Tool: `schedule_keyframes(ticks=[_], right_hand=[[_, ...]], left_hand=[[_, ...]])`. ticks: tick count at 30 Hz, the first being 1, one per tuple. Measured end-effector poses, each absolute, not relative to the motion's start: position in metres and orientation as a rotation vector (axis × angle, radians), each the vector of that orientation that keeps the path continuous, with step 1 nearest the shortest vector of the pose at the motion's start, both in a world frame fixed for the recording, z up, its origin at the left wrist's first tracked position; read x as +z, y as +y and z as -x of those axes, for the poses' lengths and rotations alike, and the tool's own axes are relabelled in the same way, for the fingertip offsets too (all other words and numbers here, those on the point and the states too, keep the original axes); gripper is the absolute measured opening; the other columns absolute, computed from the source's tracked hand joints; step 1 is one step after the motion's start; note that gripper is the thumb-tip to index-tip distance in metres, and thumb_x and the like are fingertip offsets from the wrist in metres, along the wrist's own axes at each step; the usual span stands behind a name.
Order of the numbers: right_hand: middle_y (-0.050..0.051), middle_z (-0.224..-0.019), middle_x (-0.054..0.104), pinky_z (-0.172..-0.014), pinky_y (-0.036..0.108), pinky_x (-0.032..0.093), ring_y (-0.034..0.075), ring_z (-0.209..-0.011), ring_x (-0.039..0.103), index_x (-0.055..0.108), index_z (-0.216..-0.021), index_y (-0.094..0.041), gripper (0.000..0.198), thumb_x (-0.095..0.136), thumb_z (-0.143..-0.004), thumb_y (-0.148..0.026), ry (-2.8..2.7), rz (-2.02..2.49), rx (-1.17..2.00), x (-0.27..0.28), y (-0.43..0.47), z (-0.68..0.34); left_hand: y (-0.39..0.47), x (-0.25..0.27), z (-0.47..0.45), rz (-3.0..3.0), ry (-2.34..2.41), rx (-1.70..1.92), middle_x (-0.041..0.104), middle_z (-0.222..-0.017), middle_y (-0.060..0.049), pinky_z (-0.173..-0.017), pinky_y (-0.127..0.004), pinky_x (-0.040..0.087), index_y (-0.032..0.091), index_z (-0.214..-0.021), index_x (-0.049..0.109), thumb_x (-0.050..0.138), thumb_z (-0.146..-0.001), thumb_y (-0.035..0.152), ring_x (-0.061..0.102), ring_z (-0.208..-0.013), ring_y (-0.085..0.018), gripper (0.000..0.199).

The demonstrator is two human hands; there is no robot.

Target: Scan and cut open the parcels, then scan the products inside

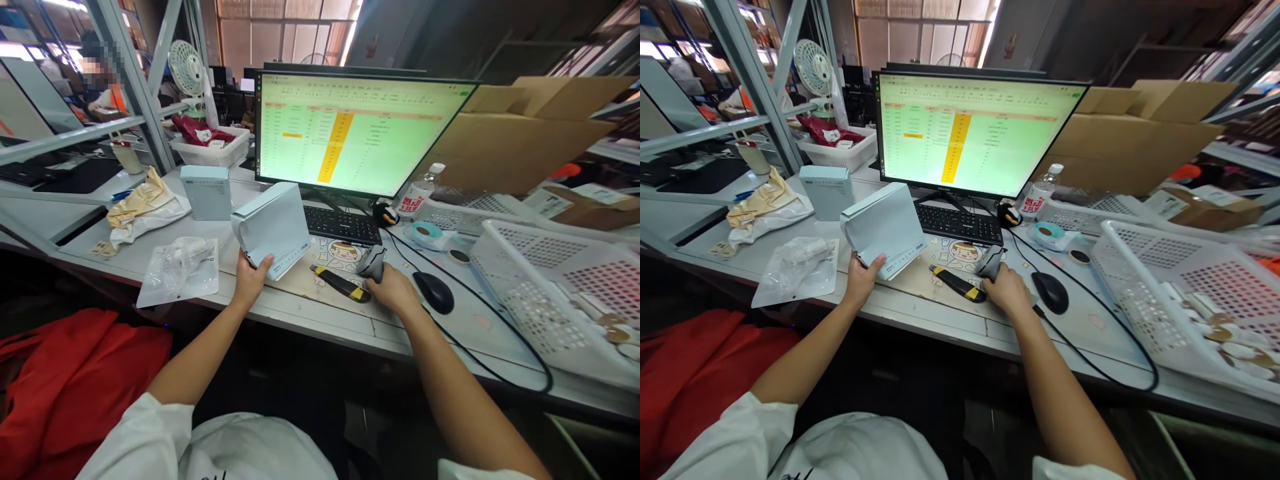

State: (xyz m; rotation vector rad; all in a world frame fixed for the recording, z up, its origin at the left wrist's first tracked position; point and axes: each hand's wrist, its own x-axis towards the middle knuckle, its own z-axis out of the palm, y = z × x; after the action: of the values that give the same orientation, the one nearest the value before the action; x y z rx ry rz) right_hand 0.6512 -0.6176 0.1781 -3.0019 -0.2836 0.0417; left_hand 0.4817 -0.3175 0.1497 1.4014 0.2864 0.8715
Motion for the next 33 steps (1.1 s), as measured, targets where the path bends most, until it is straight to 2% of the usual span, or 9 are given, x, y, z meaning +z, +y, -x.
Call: schedule_keyframes(ticks=[3,8,13,18,22,27,29,30,33], right_hand=[[0.03,-0.119,0.07,-0.088,0.047,0.052,0.041,-0.111,0.068,0.063,-0.127,-0.002,0.052,0.055,-0.09,-0.037,-0.309,2.99,0.018,0.187,-0.615,-0.641],[0.008,-0.097,0.078,-0.081,0.039,0.057,0.029,-0.092,0.072,0.075,-0.104,-0.02,0.044,0.068,-0.084,-0.059,-0.705,2.636,0.152,0.223,-0.626,-0.608],[0.003,-0.091,0.079,-0.074,0.038,0.058,0.026,-0.083,0.072,0.079,-0.097,-0.023,0.041,0.073,-0.081,-0.06,-0.962,2.285,0.135,0.237,-0.626,-0.585],[0.008,-0.094,0.078,-0.077,0.038,0.055,0.029,-0.088,0.072,0.074,-0.105,-0.021,0.043,0.067,-0.085,-0.058,-0.778,2.556,0.015,0.211,-0.626,-0.61],[0.02,-0.105,0.075,-0.082,0.044,0.053,0.036,-0.099,0.071,0.067,-0.123,-0.013,0.048,0.059,-0.091,-0.049,-0.444,2.838,-0.105,0.188,-0.638,-0.642],[0.032,-0.136,0.063,-0.109,0.053,0.046,0.041,-0.128,0.06,0.058,-0.137,0.0,0.06,0.056,-0.091,-0.037,-0.378,2.797,-0.179,0.186,-0.649,-0.646],[0.028,-0.145,0.058,-0.111,0.051,0.046,0.038,-0.131,0.058,0.054,-0.145,-0.002,0.068,0.055,-0.093,-0.046,-0.437,2.696,-0.172,0.193,-0.646,-0.627],[0.025,-0.148,0.057,-0.107,0.05,0.05,0.035,-0.126,0.061,0.05,-0.149,-0.006,0.075,0.055,-0.093,-0.055,-0.517,2.579,-0.07,0.196,-0.642,-0.612],[0.02,-0.144,0.06,-0.092,0.047,0.06,0.028,-0.103,0.069,0.045,-0.155,-0.016,0.1,0.061,-0.08,-0.08,-0.744,2.032,0.479,0.197,-0.629,-0.561]], left_hand=[[-0.322,0.152,-0.483,-1.434,0.3,0.878,0.07,-0.122,-0.012,-0.102,-0.039,0.054,0.02,-0.127,0.057,0.083,-0.084,0.05,0.068,-0.115,-0.028,0.058],[-0.325,0.148,-0.486,-1.495,0.297,0.85,0.071,-0.118,-0.011,-0.099,-0.038,0.055,0.021,-0.123,0.057,0.08,-0.086,0.05,0.07,-0.112,-0.027,0.052],[-0.332,0.142,-0.487,-1.515,0.262,0.814,0.072,-0.114,-0.009,-0.096,-0.037,0.056,0.022,-0.119,0.059,0.08,-0.086,0.05,0.071,-0.106,-0.026,0.049],[-0.334,0.143,-0.48,-1.536,0.266,0.776,0.071,-0.121,-0.011,-0.101,-0.04,0.055,0.022,-0.126,0.059,0.079,-0.088,0.049,0.07,-0.113,-0.028,0.051],[-0.328,0.146,-0.47,-1.527,0.275,0.76,0.071,-0.123,-0.012,-0.104,-0.044,0.055,0.023,-0.128,0.059,0.08,-0.086,0.052,0.069,-0.117,-0.03,0.055],[-0.316,0.147,-0.447,-1.413,0.212,0.493,0.074,-0.118,-0.012,-0.1,-0.046,0.059,0.023,-0.117,0.064,0.085,-0.078,0.058,0.071,-0.115,-0.034,0.055],[-0.318,0.147,-0.438,-1.392,0.166,0.338,0.074,-0.118,-0.011,-0.098,-0.047,0.059,0.024,-0.122,0.064,0.085,-0.079,0.058,0.071,-0.114,-0.035,0.059],[-0.322,0.147,-0.435,-1.395,0.137,0.268,0.073,-0.118,-0.011,-0.098,-0.047,0.059,0.024,-0.127,0.063,0.085,-0.079,0.058,0.071,-0.113,-0.034,0.063],[-0.339,0.152,-0.431,-1.436,0.012,0.071,0.071,-0.122,-0.013,-0.096,-0.046,0.059,0.022,-0.143,0.055,0.083,-0.082,0.059,0.07,-0.111,-0.033,0.077]])
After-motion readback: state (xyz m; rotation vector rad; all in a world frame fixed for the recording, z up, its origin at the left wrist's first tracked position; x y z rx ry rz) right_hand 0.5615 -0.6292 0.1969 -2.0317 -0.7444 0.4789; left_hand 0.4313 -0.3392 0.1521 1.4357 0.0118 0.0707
